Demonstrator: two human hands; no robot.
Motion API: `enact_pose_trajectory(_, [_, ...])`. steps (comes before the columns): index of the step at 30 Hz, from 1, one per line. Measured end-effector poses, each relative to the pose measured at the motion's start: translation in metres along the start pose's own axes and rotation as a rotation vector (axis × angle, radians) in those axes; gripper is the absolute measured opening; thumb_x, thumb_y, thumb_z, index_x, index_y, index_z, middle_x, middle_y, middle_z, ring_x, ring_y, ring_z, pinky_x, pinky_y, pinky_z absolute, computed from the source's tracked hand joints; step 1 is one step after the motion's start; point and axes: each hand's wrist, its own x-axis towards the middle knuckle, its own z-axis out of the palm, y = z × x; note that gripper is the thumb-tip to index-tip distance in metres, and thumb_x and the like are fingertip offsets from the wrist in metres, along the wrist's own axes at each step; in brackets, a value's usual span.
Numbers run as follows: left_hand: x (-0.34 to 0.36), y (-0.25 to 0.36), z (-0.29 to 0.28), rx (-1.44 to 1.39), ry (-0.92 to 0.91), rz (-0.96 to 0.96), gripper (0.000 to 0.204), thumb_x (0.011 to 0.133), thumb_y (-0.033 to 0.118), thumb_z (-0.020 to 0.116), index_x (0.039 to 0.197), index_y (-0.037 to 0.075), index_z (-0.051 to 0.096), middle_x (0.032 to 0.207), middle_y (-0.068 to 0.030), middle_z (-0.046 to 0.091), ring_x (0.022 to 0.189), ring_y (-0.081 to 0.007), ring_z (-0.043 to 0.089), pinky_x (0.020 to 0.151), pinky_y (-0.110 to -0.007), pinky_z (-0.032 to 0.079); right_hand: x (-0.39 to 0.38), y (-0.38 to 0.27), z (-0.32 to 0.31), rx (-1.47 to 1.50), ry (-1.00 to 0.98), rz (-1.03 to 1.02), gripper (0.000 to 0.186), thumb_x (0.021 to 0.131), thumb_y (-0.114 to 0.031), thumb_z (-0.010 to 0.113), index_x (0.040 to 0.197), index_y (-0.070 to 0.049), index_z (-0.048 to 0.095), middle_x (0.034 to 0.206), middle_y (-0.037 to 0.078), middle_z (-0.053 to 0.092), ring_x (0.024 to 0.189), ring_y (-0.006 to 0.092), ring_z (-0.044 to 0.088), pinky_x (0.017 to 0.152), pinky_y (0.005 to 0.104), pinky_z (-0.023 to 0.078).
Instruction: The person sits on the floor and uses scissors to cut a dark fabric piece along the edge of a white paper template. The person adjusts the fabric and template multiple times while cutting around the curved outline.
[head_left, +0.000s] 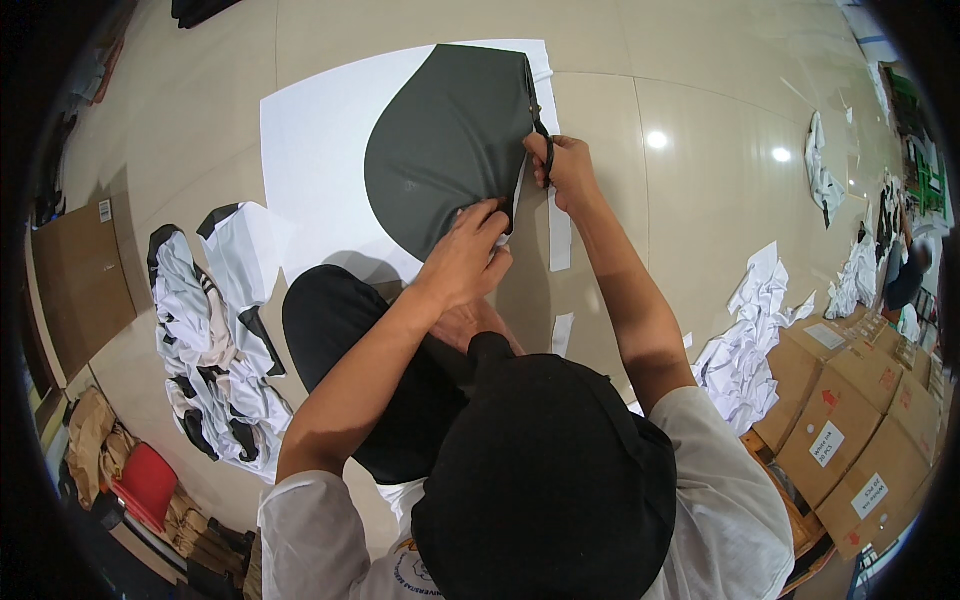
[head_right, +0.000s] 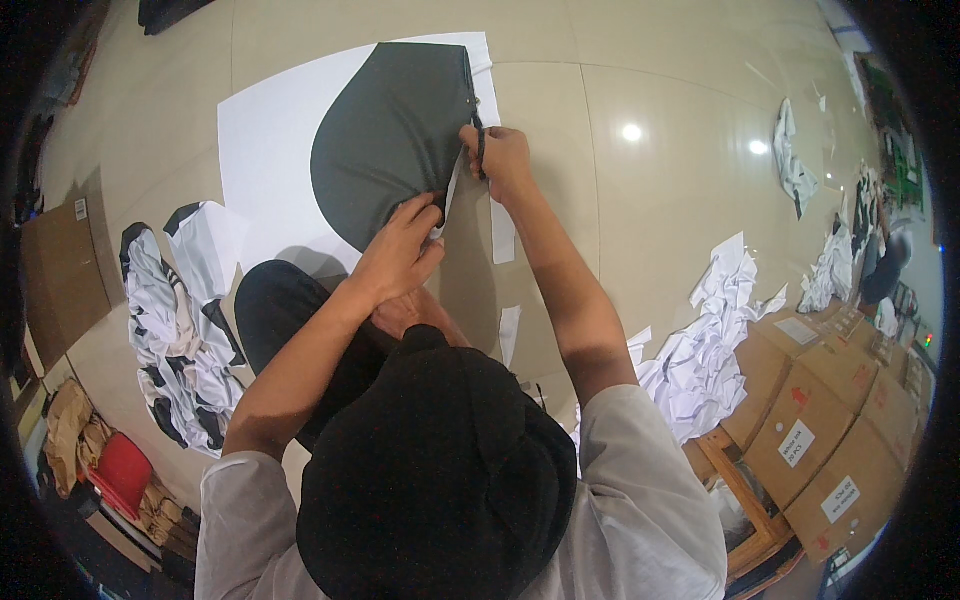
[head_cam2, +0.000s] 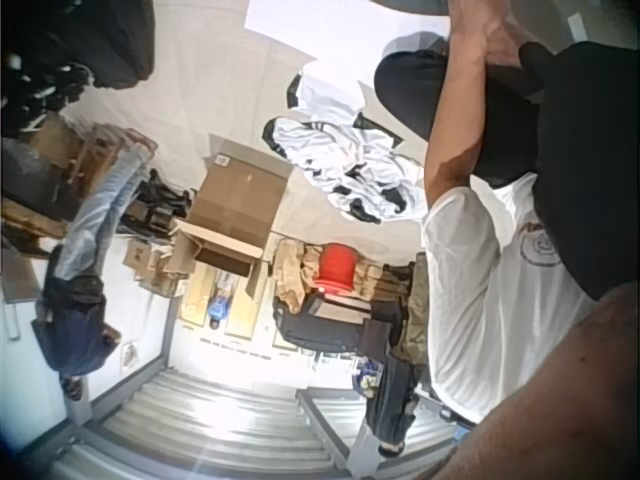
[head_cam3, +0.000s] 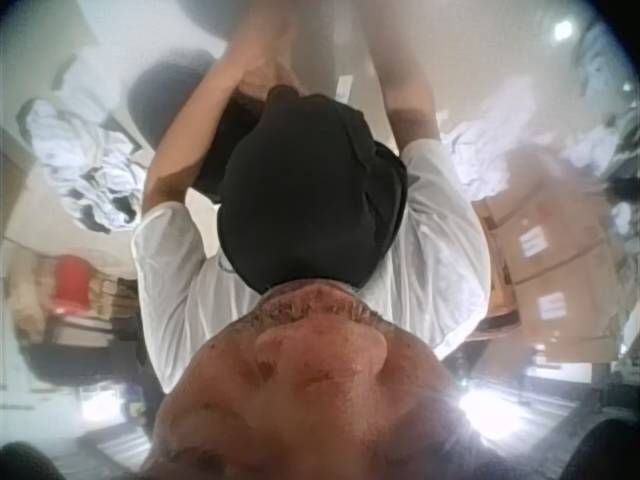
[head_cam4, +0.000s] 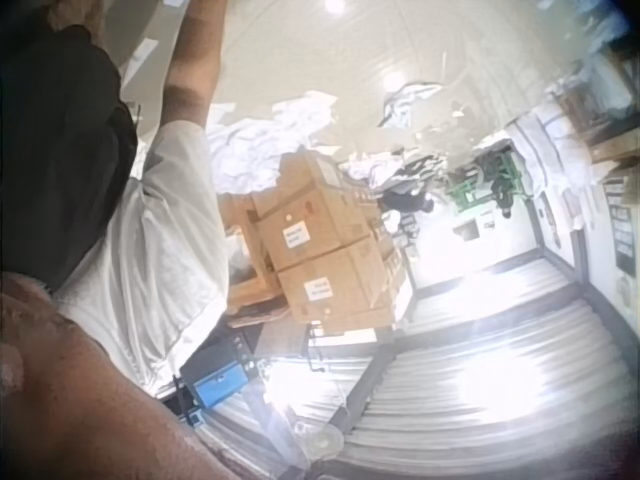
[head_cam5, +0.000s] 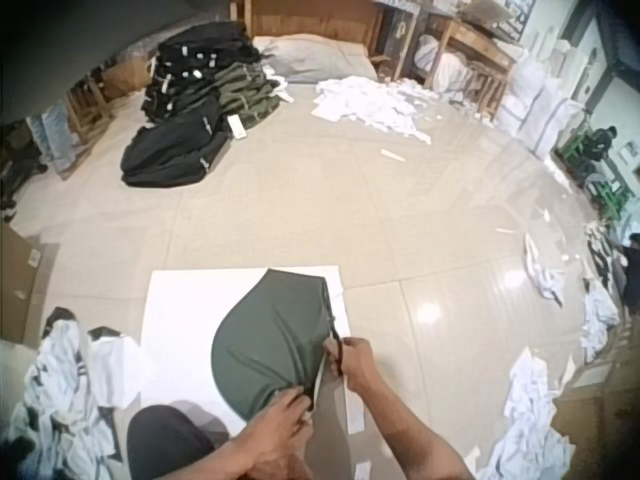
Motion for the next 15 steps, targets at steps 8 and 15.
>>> enact_pose_trajectory(8, [-0.001, -0.001, 0.001, -0.007, 0.007, 0.005, 0.041, 0.095, 0.014, 0.066, 0.132, -0.001, 0.058, 0.154, -0.0304, 0.052, 0.143, -0.0535, 0.051, 0.125, -0.063, 0.037, 0.001, -0.008, 0.001, -0.025, -0.007, -0.014, 0.031, 0.085, -0.024, 0.085, 0.073, -0.002, 0.066, 0.064, 0.004, 0.059, 0.05, 0.016, 0.054, 0.046, 0.0332, 0.04])
enact_pose_trajectory(15, [-0.001, 0.001, 0.0, -0.009, 0.013, 0.002, 0.042, 0.095, 0.014, 0.066, 0.133, -0.001, 0.058, 0.154, -0.0305, 0.053, 0.144, -0.0534, 0.051, 0.125, -0.064, 0.037, 0.004, -0.011, 0.003, -0.026, -0.005, 0.012, 0.028, 0.086, -0.025, 0.085, 0.08, -0.004, 0.068, 0.067, 0.002, 0.059, 0.051, 0.0132, 0.053, 0.048, 0.0312, 0.04])
